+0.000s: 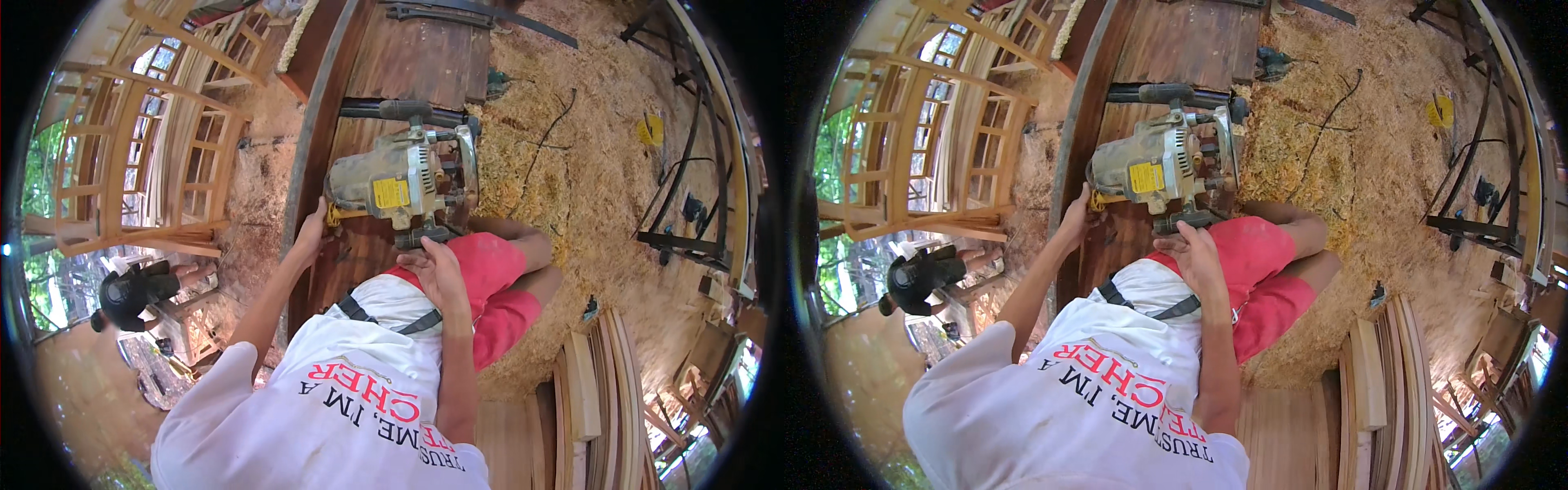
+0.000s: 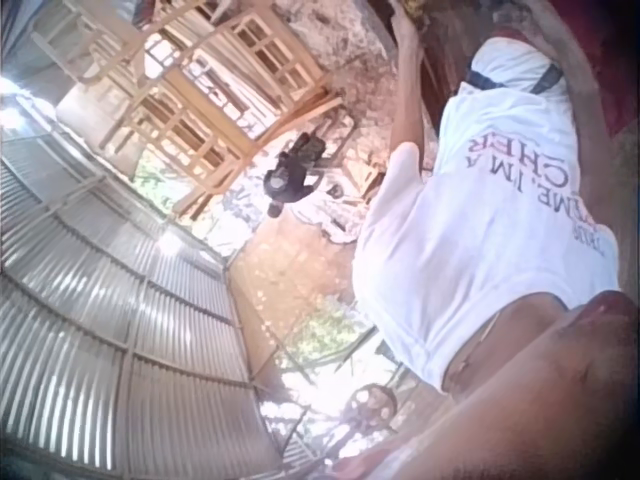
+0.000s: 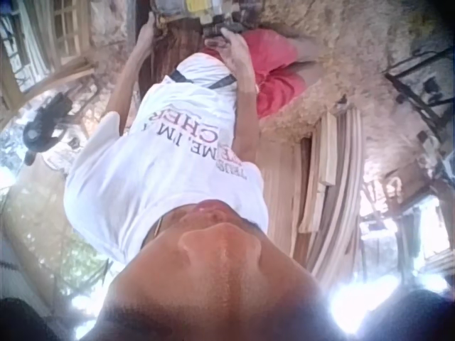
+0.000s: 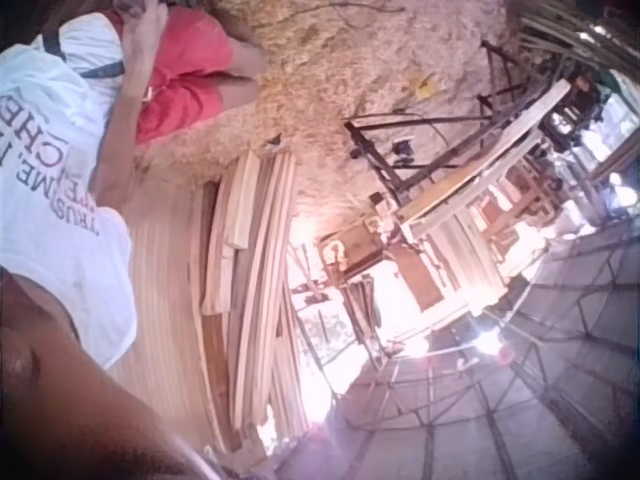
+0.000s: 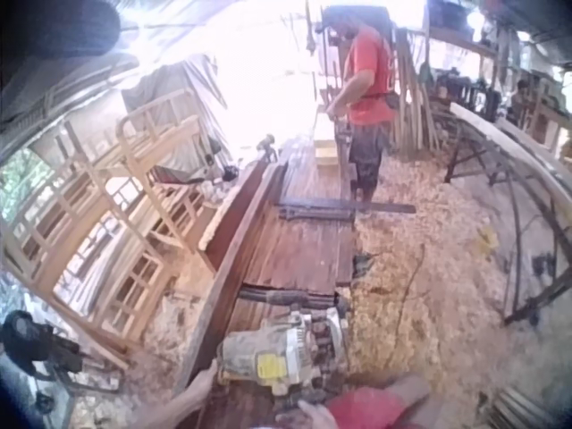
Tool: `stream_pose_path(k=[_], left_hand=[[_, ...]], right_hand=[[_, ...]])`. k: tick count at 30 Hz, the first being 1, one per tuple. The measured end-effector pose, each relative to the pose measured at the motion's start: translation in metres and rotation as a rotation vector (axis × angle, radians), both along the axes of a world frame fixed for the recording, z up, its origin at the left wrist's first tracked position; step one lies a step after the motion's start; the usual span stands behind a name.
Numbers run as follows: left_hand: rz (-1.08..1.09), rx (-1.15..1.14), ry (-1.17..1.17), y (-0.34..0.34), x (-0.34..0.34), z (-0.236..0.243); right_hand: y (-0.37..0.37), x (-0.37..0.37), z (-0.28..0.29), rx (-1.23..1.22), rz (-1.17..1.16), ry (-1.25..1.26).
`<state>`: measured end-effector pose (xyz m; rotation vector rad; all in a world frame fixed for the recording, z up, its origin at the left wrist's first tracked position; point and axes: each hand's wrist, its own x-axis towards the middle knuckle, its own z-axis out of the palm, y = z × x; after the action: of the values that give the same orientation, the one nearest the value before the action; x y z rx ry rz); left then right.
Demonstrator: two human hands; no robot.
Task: The person uses a wood router to shape the edge of a large wooden board, then stops to use a wrench to adjust or tighten a component on the tool before placing a straight edge along the board.
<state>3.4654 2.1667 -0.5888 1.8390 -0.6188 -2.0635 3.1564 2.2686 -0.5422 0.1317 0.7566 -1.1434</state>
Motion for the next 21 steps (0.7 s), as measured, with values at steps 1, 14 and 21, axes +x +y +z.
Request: stream_pose_path(k=[1,14,21], left_hand=[[-0.006,0.026,0.009,-0.005,-0.012,0.009],[0.366,-0.134,0.107,0.014,-0.054,0.025],[0.214,-0.171,0.134,0.008,-0.018,-0.004]], right_hand=[[0.001,-0.002,-0.005,0.017,-0.005,0.006],[0.0,-0.01,-0.026,-0.03,0.058,-0.046],[0.003,-0.003,-0.018,-0.007,0.033,-0.054]])
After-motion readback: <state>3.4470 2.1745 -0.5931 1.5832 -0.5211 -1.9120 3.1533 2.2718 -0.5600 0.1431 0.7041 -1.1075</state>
